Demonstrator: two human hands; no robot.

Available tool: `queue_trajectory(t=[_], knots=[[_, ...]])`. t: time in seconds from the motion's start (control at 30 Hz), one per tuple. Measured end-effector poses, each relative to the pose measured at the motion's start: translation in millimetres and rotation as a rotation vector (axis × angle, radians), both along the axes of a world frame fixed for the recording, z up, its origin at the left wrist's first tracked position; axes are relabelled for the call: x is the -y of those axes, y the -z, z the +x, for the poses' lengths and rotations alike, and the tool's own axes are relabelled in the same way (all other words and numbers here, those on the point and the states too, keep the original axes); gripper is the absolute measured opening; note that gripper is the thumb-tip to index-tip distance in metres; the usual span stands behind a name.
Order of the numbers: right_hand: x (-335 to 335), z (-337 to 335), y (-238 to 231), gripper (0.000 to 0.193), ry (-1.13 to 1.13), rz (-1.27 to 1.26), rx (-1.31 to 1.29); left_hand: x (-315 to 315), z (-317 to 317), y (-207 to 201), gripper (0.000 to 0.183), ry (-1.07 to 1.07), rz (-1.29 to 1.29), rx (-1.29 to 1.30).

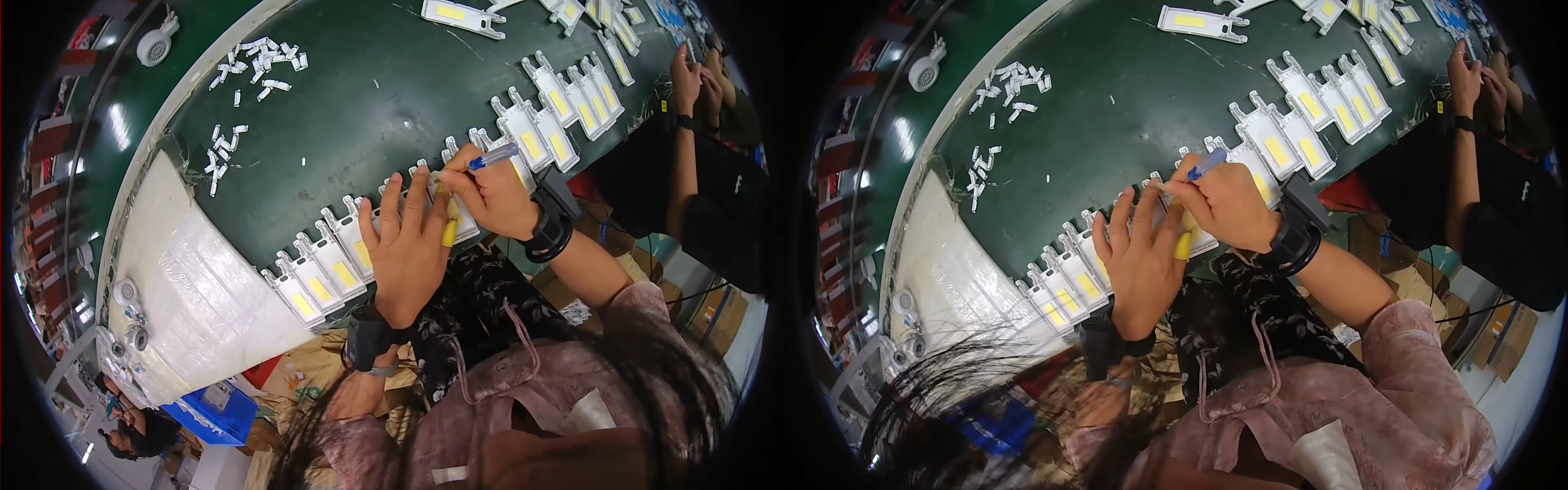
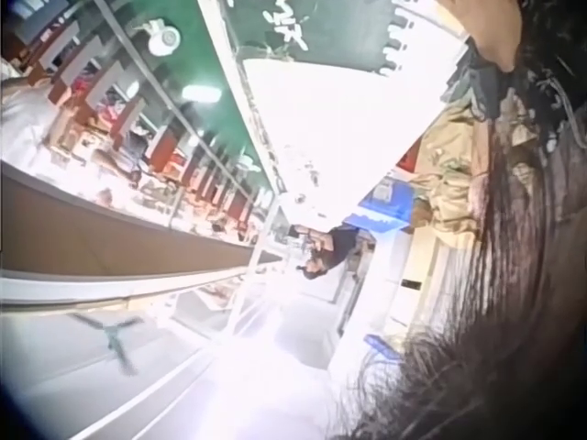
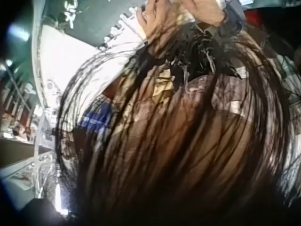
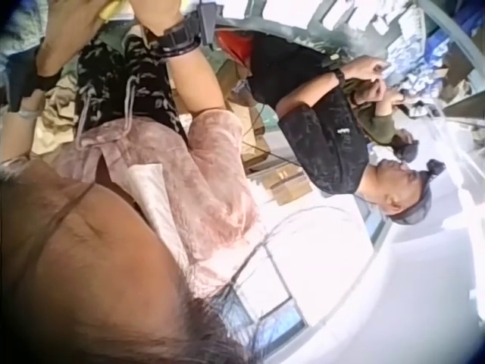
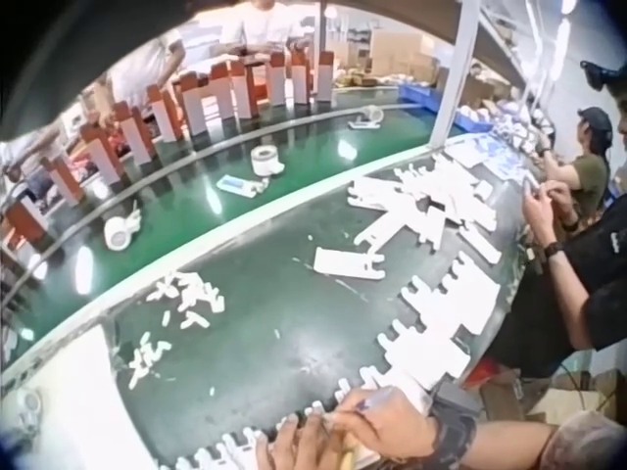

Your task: The person picks up a small white component and places it onto a white plastic housing, then uses a blue pen to press it into place before setting the assembly aside.

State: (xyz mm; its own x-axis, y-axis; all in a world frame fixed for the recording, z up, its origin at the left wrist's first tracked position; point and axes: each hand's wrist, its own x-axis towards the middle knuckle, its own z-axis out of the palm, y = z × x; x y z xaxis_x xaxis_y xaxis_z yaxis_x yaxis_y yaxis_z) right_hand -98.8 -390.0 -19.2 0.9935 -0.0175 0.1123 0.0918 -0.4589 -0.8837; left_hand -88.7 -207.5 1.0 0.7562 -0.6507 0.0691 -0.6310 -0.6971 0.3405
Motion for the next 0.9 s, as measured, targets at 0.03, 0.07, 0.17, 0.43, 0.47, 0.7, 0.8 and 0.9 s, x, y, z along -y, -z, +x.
queue_trajectory(t=[0.03,0.07,0.17,0.43,0.47,0.7,0.8,0.9], knots=[[-0.5,0.7,-1.0,0.005,-0.005,-0.007,0.017,-0.6,0.3,-1.1,0.048,0.004,0.012,-0.003],[-0.2,0.8,-2.5,0.005,-0.005,-0.008,0.015,-0.4,0.0,-2.1,0.049,0.01,0.022,-0.009],[0.1,3.6,-6.4,0.005,-0.02,-0.02,0.008,0.5,0.3,-1.9,0.051,0.018,0.024,-0.015],[3.2,7.6,-5.2,0.006,-0.062,-0.104,0.044,2.5,2.9,-1.8,0.048,0.006,-0.021,-0.026],[-12.4,11.6,-14.4,0.006,-0.095,-0.048,0.08,-12.4,3.0,-18.8,0.048,-0.029,0.018,0.013],[4.8,-3.3,4.3,0.004,0.009,0.013,0.028,-31.9,34.5,-33.6,0.037,-0.144,-0.073,-0.089],[1.5,-2.5,-6.5,0.004,0.023,0.117,0.053,-76.4,86.9,-26.1,0.032,-0.345,-0.162,0.091],[0.5,-3.7,-5.8,0.008,0.047,0.166,0.033,-104.2,130.9,-11.7,0.028,-0.476,-0.18,0.264]])
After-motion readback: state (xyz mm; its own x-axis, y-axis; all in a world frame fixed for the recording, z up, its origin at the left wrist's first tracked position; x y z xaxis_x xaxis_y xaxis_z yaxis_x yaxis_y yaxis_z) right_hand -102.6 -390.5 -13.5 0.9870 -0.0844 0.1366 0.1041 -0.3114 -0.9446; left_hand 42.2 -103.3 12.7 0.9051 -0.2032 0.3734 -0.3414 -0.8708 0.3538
